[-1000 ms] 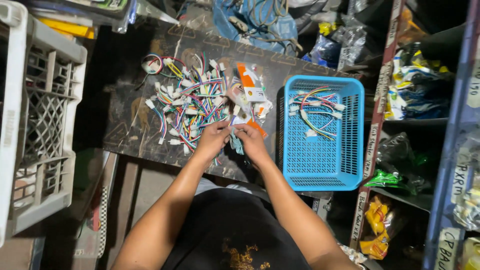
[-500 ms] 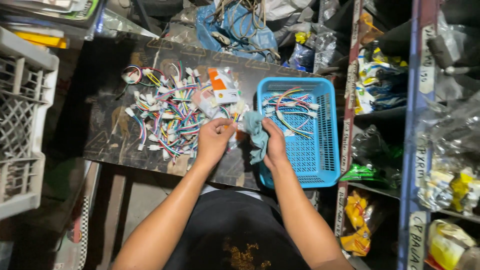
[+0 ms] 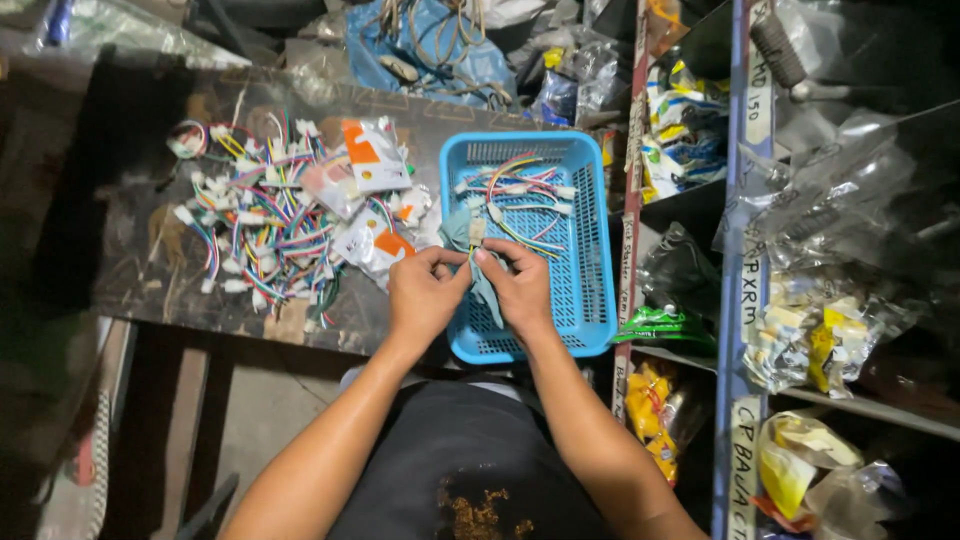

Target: Cleaning and inspecting various motorcycle electrical wiring harnesses using a cloth and a blue basket.

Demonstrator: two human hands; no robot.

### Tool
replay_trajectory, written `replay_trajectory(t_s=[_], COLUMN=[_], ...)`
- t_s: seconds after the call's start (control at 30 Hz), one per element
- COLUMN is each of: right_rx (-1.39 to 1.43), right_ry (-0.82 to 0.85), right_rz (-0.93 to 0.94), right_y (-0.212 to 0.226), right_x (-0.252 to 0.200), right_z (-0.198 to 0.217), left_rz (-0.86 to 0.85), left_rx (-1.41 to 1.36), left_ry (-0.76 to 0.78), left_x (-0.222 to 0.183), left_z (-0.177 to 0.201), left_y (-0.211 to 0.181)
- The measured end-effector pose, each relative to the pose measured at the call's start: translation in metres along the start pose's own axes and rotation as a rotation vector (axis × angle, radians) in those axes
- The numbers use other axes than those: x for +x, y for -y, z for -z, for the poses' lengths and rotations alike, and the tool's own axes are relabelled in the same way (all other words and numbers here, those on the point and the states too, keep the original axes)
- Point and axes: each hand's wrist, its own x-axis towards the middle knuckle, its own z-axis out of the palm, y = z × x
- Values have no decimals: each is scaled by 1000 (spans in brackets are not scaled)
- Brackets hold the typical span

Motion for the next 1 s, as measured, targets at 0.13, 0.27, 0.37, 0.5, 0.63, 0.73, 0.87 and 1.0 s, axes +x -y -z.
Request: replay_trajectory(t_s=[0.13,0.27,0.37,0.5,0.63,0.73,0.87,1.0], right_rx=[-77,-254,-345,-430,-452,-461,-466,-306], right_ry=[64,49,18,56,116,116,230,325], right_rz=[181,421,436,401,342,375,301,187], right_y=[6,31,42,57,58,58,60,45], right_x=[-1,-2,-4,-16,-17,-10,-9,4], right_z=[10,18,18,9,-9,-14,-12,-13], left_rz=[-151,-172,-163,-131,-423,-446,-118,-58], left_rx=[142,185,161,68,81,139,56,-23], left_ry=[-11,12,59,119,-10,-41,102,159], left_x=[-14,-14,-6,7,18,31,31,35], left_z=[-3,2,6,12,12,22,28,31], left_y=[-9,-17,-19,-28,4,1,-3,-4])
